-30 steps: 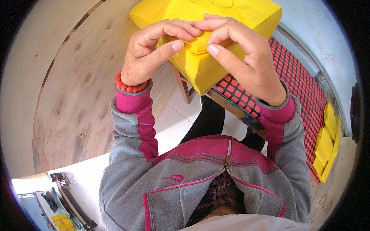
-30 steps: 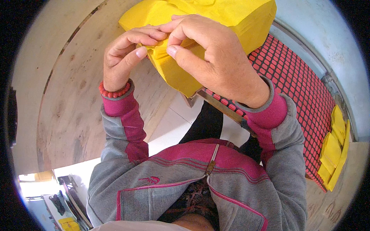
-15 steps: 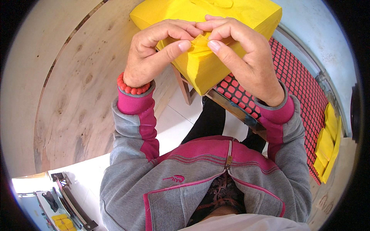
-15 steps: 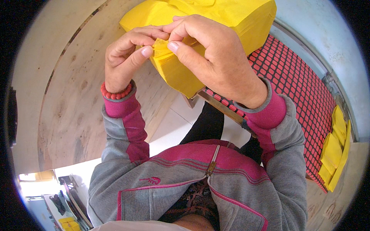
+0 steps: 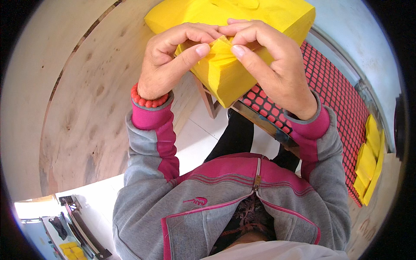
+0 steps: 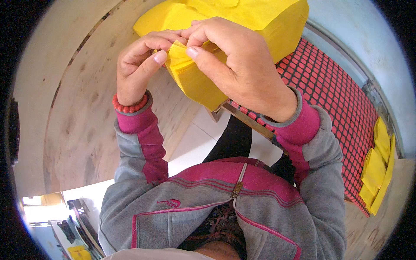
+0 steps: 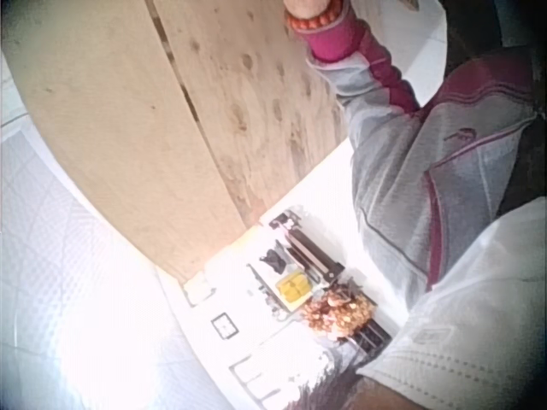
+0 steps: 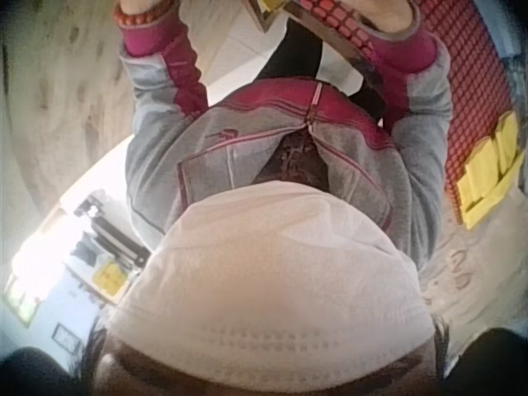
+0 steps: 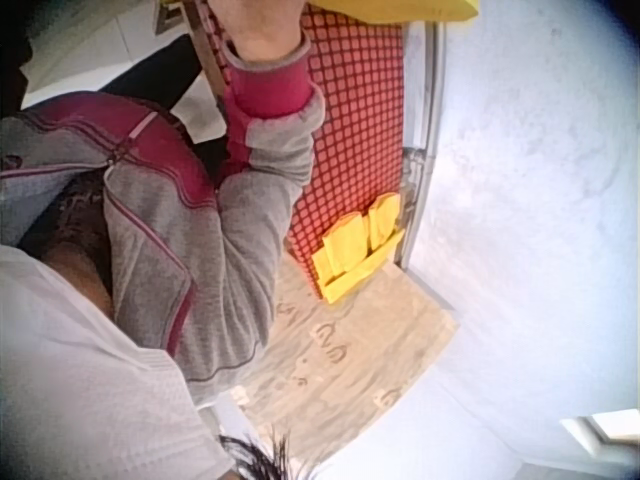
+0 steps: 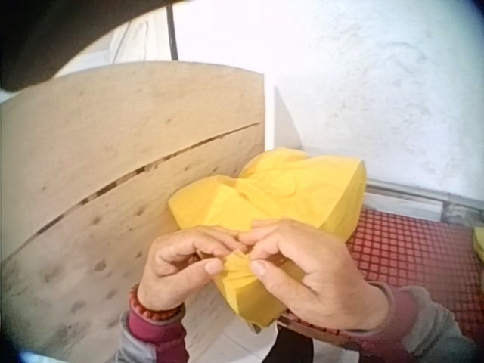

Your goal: The person folds yellow paper sheets on a patterned table, aligning edges and creasing folds. They then pick up a yellow paper bag and fold its top edges inward, smoothing the creases by hand.

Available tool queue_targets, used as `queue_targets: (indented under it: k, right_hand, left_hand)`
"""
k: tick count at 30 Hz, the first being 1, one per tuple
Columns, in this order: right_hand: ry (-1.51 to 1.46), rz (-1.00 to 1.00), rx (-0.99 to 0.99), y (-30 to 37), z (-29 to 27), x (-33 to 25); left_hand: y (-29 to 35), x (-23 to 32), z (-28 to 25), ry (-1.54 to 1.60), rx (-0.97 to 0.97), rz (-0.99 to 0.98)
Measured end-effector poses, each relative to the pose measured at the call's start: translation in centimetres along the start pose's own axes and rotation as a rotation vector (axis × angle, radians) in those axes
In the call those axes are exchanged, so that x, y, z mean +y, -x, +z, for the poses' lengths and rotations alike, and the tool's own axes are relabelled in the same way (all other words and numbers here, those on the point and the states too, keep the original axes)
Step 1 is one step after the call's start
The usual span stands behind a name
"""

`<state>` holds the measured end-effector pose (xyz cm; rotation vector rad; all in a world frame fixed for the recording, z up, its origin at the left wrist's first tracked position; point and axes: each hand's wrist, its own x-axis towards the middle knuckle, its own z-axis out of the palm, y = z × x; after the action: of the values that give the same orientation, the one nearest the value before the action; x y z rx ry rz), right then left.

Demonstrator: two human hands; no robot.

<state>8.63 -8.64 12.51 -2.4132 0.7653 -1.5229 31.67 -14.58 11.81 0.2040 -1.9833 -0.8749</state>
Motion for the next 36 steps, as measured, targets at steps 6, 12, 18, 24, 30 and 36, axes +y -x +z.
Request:
queue_targets:
  k: [6, 12, 18, 24, 30, 36]
  right_hand:
    - [0.005, 0.003, 0.009, 0.1, 0.0, 0.2]
    - [0.033, 0.019, 0.017, 0.3, 0.0, 0.1]
    - [0.044, -0.048, 0.088, 0.1, -0.2, 0.1]
    - [0.123, -0.094, 0.058, 0.1, -0.2, -0.1]
    - [0.149, -0.083, 0.035, 0.1, 0.2, -0.1]
    - [0.097, -0.058, 0.042, 0.3, 0.7, 0.1]
  left_hand:
    - [-0.1, 0.1, 0.0, -0.021, -0.007, -0.002]
    - [0.0, 0.2, 0.3, 0.008, 0.008, -0.015]
    - [-0.1, 0.4, 0.7, 0.039, 0.064, -0.069]
    - [-0.1, 0.7, 0.8, 0.019, 0.094, -0.097]
    - [-0.1, 0.4, 1.1, 0.027, 0.127, -0.066]
    - [0.0, 0.5, 1.4, 0.042, 0.137, -0.083]
